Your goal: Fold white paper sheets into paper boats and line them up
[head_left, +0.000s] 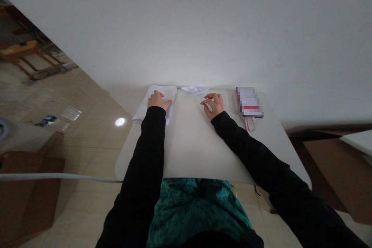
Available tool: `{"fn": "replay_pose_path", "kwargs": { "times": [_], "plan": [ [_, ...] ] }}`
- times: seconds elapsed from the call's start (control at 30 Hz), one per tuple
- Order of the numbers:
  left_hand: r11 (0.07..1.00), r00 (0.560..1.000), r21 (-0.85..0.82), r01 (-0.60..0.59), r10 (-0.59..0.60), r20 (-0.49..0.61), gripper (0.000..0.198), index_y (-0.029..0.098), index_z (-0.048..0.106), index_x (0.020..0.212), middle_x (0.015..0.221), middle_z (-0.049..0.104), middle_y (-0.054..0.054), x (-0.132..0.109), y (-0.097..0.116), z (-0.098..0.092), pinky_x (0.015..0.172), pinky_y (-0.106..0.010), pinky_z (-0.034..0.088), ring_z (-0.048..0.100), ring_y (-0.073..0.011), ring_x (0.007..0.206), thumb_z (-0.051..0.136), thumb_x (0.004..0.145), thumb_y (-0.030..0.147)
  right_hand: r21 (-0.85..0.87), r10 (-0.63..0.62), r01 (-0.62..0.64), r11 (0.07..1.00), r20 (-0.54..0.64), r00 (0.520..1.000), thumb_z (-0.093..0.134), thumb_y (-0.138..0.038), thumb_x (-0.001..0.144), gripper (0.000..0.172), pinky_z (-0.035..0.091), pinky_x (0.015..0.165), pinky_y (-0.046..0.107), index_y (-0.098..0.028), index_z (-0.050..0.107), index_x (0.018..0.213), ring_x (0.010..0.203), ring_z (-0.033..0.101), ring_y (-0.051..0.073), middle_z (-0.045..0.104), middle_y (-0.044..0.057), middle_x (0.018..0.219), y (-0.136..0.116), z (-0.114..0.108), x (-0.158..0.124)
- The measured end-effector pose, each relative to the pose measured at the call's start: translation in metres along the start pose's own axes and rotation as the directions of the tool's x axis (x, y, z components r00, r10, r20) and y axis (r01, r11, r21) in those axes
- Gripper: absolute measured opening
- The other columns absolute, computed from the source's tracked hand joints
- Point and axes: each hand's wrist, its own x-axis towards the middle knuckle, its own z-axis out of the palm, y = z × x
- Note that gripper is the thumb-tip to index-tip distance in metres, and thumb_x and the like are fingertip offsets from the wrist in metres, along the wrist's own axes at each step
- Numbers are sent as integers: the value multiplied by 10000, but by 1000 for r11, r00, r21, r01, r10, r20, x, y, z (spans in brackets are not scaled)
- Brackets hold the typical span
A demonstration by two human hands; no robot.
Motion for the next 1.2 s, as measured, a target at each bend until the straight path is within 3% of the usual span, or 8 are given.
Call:
{"fn": "replay_pose_path", "kwargs": {
  "times": [0.33, 0.53, 0.77, 0.87, 0.97, 1.03, 1.13, 1.2],
  "plan": [
    [1000, 1000, -9, 24, -24, 19, 533, 178, 517, 1088, 1107, 629, -98, -2, 1, -8, 926, -347, 449, 593, -259, 1071, 710, 672, 451, 35, -90, 92, 995, -52, 995, 554, -108, 744, 202, 385, 787, 386, -218, 701, 829, 930, 487, 225, 587, 85, 1029, 17, 12, 3],
    [999, 997, 10, -31, 31, 65, 253, 183, 669, 910, 1049, 683, -102, 5, -6, -15, 925, -339, 457, 613, -259, 1055, 546, 815, 383, 41, -82, 84, 996, -51, 995, 550, -89, 748, 209, 389, 780, 383, -216, 700, 818, 936, 488, 225, 591, 85, 1021, 13, 9, 2],
    [990, 989, 112, 82, -67, -133, 232, 172, 708, 900, 937, 702, -133, -12, 9, -48, 838, -437, 496, 632, -327, 966, 522, 790, 260, 37, -74, 76, 996, -66, 995, 541, -75, 744, 218, 394, 784, 393, -212, 699, 805, 921, 487, 227, 602, 85, 997, 10, 8, 3],
    [996, 929, 62, 63, -36, -368, 218, 150, 700, 898, 854, 698, -117, -25, 16, -85, 821, -441, 501, 641, -281, 865, 534, 789, 240, 47, -77, 81, 996, -77, 994, 552, -77, 735, 207, 412, 789, 408, -207, 699, 801, 908, 500, 229, 614, 91, 993, -2, 4, -1],
    [978, 820, -60, -202, 135, -556, 190, 115, 695, 858, 778, 688, -69, -37, 22, -122, 763, -321, 508, 621, -168, 716, 543, 807, 218, 152, -72, 86, 985, -95, 993, 560, -125, 770, 164, 447, 803, 413, -201, 694, 828, 914, 530, 223, 622, 102, 1001, -26, -7, -6],
    [880, 720, -178, -440, 227, -656, 213, 107, 680, 876, 752, 661, -34, -43, 26, -136, 646, -218, 477, 585, -106, 653, 520, 850, 246, 273, -45, 71, 959, -102, 994, 565, -214, 814, 142, 453, 876, 433, -205, 679, 900, 982, 554, 225, 631, 106, 1027, -43, -15, -7],
    [734, 619, -277, -620, 241, -748, 219, 102, 663, 827, 678, 602, -2, -47, 37, -135, 578, -169, 416, 525, -68, 608, 542, 858, 283, 512, 215, -168, 843, -34, 976, 664, -485, 750, 511, 497, 841, 424, -235, 573, 1185, 1133, 541, 260, 553, 132, 1299, -58, -26, 1],
    [696, 640, -356, -623, 193, -743, 206, 120, 641, 776, 661, 589, 5, -48, 46, -119, 541, -154, 397, 524, -66, 618, 541, 855, 281, 672, 364, -302, 676, 51, 930, 675, -645, 651, 751, 515, 836, 425, -235, 518, 1260, 1174, 542, 281, 515, 150, 1361, -60, -32, 10]
  ]
}}
